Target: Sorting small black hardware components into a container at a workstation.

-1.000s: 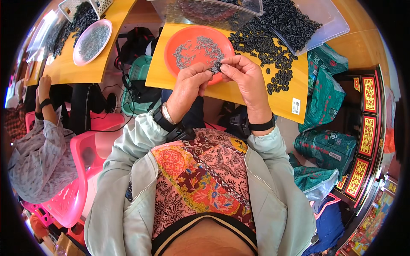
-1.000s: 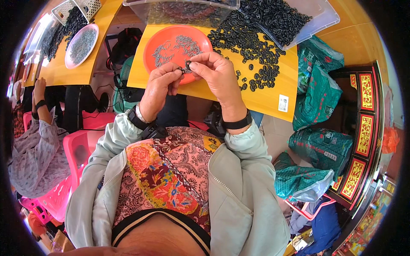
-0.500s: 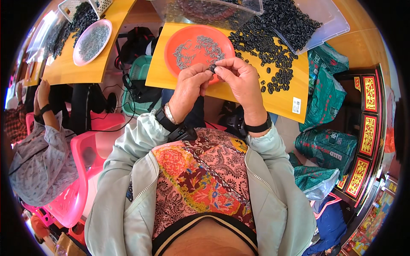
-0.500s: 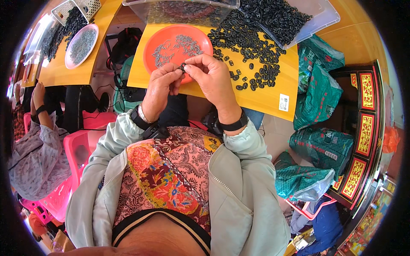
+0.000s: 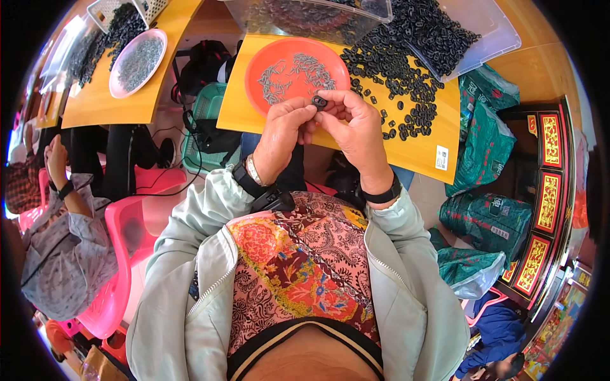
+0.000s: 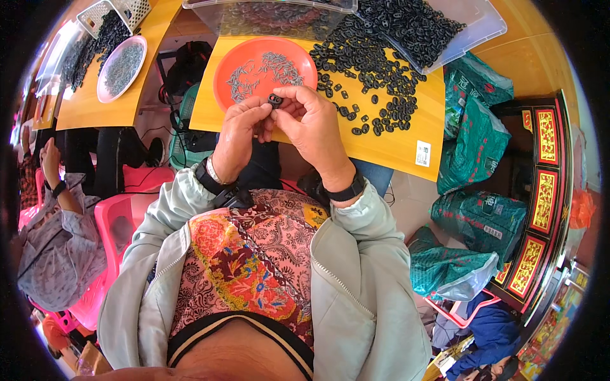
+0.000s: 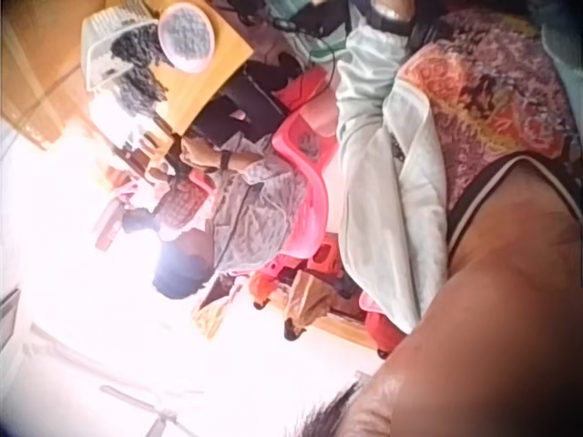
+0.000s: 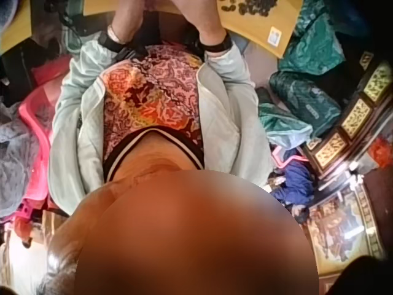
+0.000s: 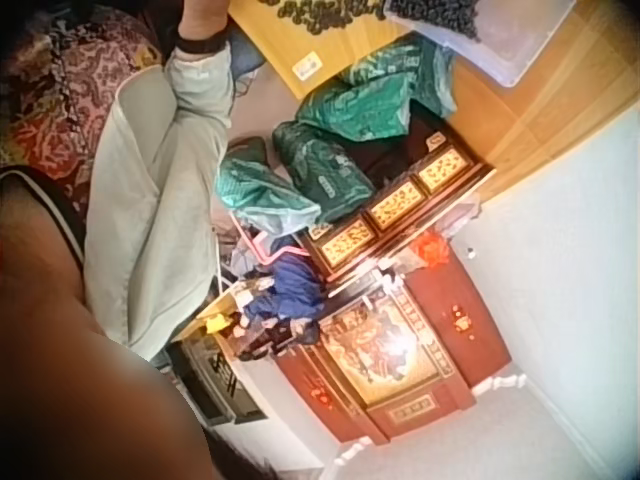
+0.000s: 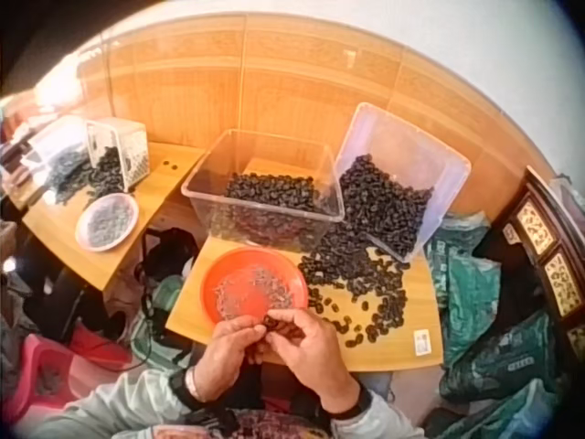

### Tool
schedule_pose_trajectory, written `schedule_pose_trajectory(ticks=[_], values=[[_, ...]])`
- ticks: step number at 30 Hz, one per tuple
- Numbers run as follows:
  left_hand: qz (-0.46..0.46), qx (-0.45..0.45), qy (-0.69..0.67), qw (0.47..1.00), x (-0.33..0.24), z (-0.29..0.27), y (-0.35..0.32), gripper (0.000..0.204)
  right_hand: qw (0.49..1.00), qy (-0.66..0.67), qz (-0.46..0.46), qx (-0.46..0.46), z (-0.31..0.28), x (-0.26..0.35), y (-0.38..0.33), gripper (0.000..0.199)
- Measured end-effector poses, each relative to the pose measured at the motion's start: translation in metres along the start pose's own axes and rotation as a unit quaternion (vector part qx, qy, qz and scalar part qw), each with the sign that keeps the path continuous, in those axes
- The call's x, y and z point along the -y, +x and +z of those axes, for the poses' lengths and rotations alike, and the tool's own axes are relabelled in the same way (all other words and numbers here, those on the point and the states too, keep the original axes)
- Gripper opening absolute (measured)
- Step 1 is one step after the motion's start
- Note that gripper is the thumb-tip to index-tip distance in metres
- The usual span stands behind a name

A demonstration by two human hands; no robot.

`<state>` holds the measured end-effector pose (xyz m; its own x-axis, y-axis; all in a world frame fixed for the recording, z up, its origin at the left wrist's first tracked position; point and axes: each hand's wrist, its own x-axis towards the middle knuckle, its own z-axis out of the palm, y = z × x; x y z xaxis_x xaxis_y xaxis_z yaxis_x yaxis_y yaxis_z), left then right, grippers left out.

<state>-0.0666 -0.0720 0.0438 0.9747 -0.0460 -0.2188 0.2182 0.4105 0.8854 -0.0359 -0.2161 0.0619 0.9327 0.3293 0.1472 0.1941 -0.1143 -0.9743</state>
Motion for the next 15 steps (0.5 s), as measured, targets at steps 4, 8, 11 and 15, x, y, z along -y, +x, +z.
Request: schedule_pose_trajectory(ticks=[4, 8, 11, 15], values=[[0.014, 0.006, 0.029, 0.999, -0.0002, -0.0011, 0.0014, 0.013, 1.0, 0.02, 0.006, 0.006, -0.0037, -0.0005, 0.002, 0.022], [0.001, 0.011, 0.012, 1.0, -0.0026, -0.0006, 0.001, 0.011, 0.999, 0.027, 0.021, 0.021, -0.0065, 0.0012, 0.0027, 0.021], [0.003, 0.019, 0.024, 1.0, -0.0024, -0.0016, 0.0004, 0.01, 0.998, 0.051, 0.034, 0.022, -0.0077, 0.0001, 0.0025, 0.018], [0.018, 0.006, 0.047, 0.999, -0.0047, 0.0005, -0.001, 0.009, 0.999, 0.022, 0.031, 0.003, -0.0069, 0.0025, 0.0017, 0.016]])
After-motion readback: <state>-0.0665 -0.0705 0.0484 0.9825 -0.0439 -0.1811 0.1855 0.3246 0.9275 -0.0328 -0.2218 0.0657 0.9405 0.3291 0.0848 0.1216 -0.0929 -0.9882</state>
